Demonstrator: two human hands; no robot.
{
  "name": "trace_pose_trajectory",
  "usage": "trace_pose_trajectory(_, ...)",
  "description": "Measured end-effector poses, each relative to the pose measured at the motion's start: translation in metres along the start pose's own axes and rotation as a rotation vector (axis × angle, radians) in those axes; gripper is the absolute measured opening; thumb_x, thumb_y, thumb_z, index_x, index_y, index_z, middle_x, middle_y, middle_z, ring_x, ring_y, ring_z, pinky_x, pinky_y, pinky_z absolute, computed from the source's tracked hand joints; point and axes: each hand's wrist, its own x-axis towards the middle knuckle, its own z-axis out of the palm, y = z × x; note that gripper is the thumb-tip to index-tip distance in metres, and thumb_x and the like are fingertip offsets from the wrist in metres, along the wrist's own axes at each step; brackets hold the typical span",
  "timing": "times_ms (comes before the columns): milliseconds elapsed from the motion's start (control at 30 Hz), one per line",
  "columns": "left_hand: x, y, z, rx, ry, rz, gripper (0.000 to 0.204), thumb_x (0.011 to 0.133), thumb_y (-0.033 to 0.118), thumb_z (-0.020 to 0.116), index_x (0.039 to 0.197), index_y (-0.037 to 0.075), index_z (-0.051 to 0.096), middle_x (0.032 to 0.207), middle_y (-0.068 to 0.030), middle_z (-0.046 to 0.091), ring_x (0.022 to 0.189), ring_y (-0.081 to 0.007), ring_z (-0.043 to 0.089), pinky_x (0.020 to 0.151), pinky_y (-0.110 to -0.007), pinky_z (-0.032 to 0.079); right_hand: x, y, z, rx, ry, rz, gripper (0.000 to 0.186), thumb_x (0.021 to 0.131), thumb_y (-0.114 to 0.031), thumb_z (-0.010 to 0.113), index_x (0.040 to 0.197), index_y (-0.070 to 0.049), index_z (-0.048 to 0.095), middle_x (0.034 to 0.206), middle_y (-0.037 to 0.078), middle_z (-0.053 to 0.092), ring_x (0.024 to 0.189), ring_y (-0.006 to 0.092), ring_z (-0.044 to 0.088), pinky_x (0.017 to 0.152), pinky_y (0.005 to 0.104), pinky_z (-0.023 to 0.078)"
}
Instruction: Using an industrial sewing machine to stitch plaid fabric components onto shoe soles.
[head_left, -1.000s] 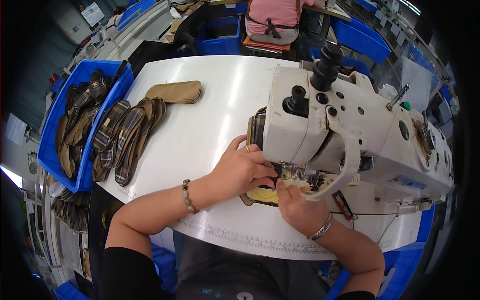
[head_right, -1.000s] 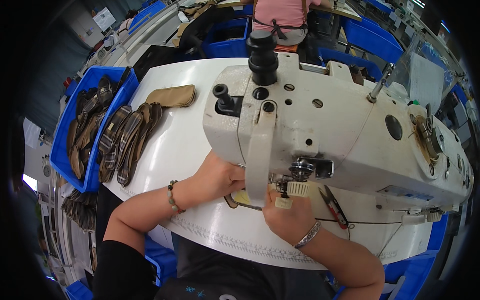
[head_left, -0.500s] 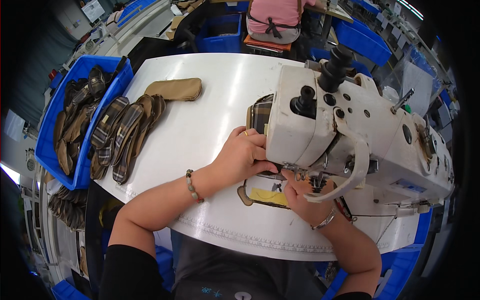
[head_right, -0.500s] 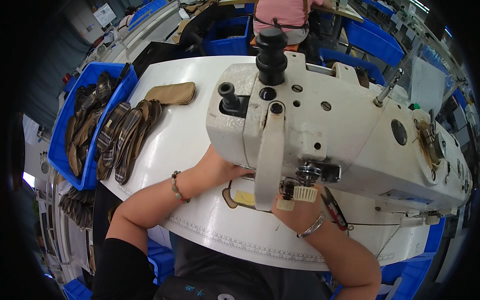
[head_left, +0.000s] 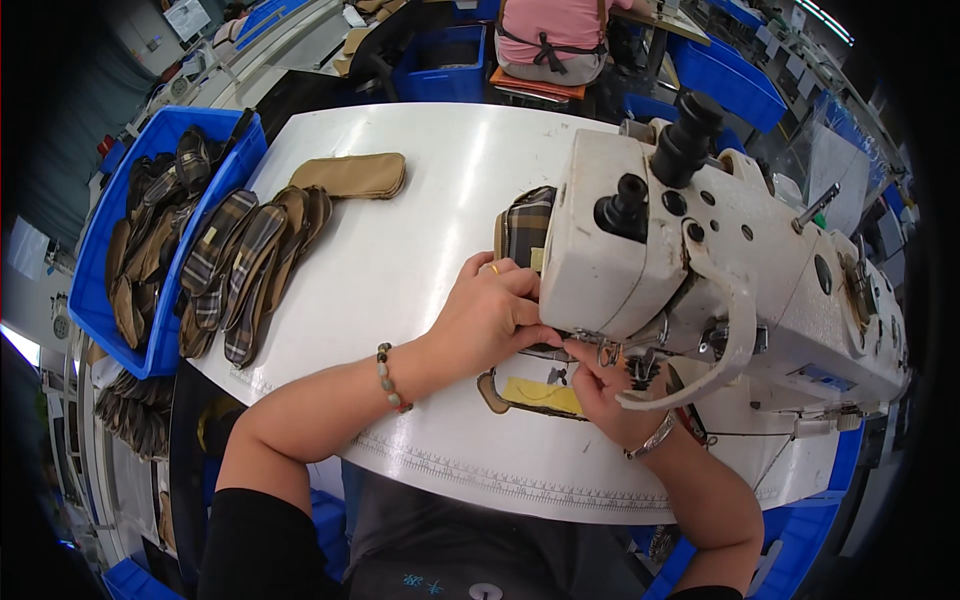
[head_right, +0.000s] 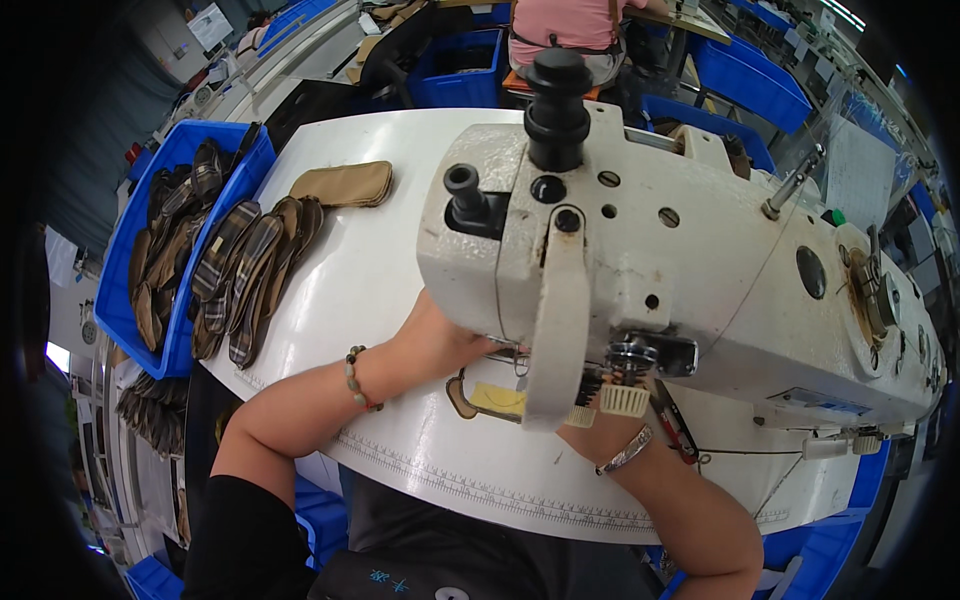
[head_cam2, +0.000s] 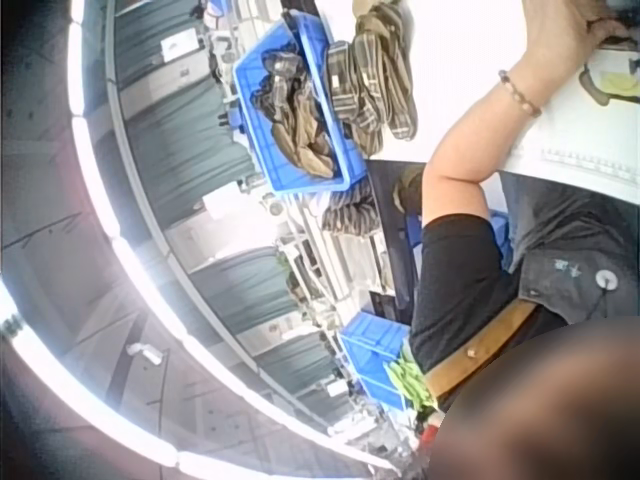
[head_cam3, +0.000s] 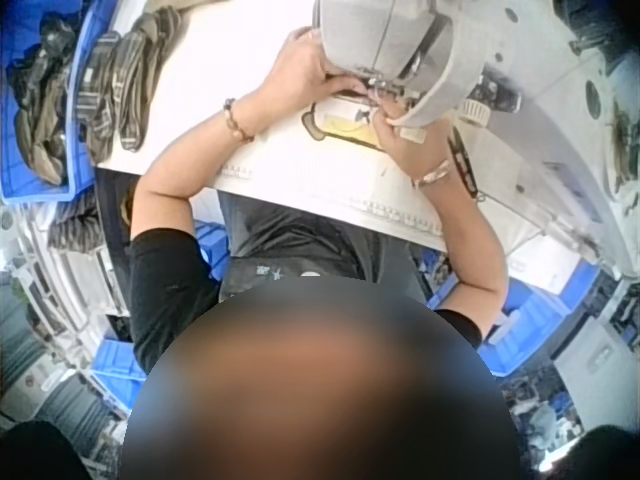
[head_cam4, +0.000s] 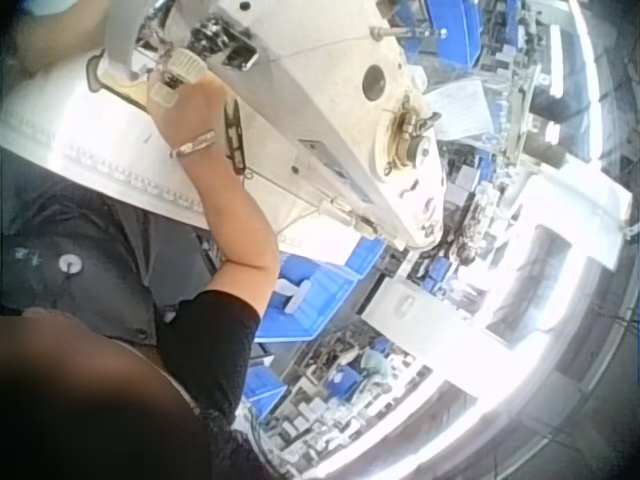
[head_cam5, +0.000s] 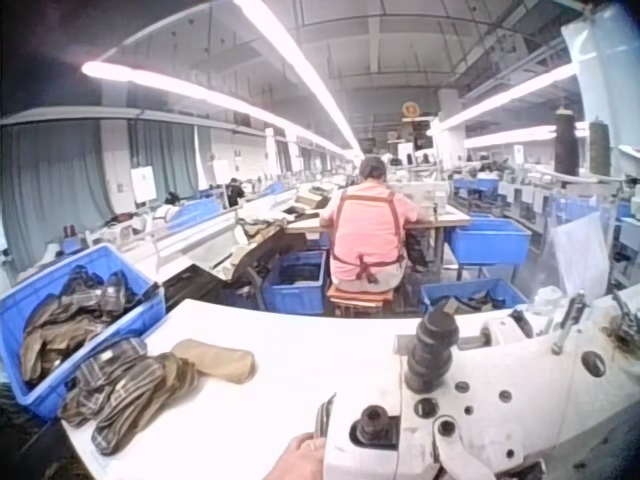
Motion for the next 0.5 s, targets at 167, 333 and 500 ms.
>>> trace_pose_trajectory(167, 0.001, 0.004, -0.002, 0.057, -0.018, 0.003, 0.019, 0.073, 0.033, 0.082, 0.074, 0.015, 0.076, 0.086, 0.0031, 0.064, 0.094, -0.0209, 0.059, 0.102, -0.048, 0.037, -0.006, 0.004, 0.004, 0.052, -0.046, 0.034, 0.025, 0.085, -0.004, 0.063, 0.107, -0.008, 0.073, 0.073, 0.008, 0.067, 0.06, 0.0211, 0.063, 0.057, 0.0341, 0.051)
trace_pose_trajectory(333, 0.001, 0.006, -0.003, 0.097, -0.024, 0.005, 0.018, 0.073, 0.033, 0.081, 0.077, 0.015, 0.077, 0.086, 0.0032, 0.064, 0.094, -0.0209, 0.059, 0.101, -0.046, 0.038, 0.0, -0.003, 0.004, -0.104, -0.066, -0.056, 0.025, 0.085, -0.006, 0.062, 0.109, -0.004, 0.071, 0.072, 0.008, 0.066, 0.061, 0.0228, 0.065, 0.057, 0.0348, 0.052)
trace_pose_trajectory(500, 0.005, 0.004, -0.009, 0.06, -0.083, 0.003, 0.016, 0.074, 0.031, 0.08, 0.081, 0.016, 0.078, 0.09, 0.0045, 0.064, 0.096, -0.0204, 0.058, 0.103, -0.048, 0.036, 0.0, -0.009, 0.005, -0.331, -0.039, -0.156, 0.024, 0.085, -0.007, 0.063, 0.107, 0.0, 0.07, 0.074, 0.008, 0.067, 0.062, 0.0231, 0.067, 0.056, 0.0378, 0.053)
